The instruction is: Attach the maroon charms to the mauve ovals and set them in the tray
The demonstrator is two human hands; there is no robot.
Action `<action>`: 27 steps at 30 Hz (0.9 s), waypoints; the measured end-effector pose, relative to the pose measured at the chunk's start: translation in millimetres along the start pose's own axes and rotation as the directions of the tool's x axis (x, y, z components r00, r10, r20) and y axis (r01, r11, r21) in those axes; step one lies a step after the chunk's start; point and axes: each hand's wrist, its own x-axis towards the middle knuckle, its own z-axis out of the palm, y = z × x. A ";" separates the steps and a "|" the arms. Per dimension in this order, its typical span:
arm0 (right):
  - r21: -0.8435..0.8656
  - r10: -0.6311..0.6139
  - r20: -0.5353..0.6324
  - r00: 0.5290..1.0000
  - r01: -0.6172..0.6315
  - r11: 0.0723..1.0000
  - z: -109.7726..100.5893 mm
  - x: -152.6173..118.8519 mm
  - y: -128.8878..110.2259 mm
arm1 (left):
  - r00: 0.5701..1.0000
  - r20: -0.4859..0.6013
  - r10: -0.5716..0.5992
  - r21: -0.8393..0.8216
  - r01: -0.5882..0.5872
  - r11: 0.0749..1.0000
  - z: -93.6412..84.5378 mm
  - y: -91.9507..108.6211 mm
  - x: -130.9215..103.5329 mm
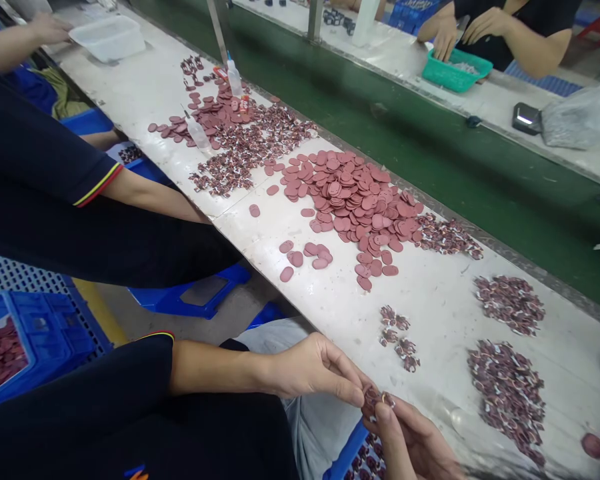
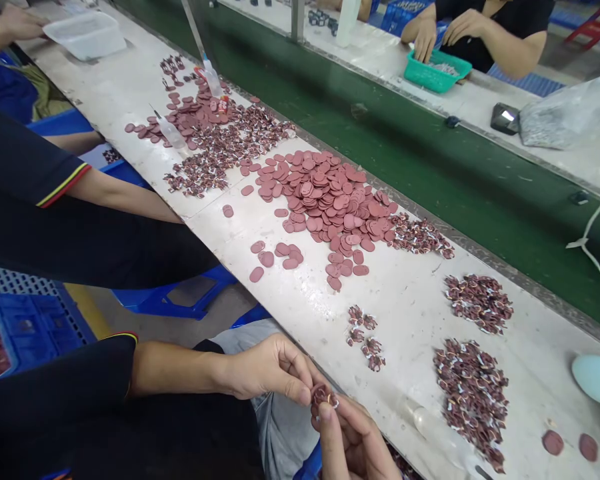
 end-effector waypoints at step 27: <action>0.209 0.084 -0.080 0.993 -0.066 0.976 -0.7 5.5 19.8 | 0.995 -0.055 0.081 0.020 -0.080 0.997 11.2 -0.5 -3.1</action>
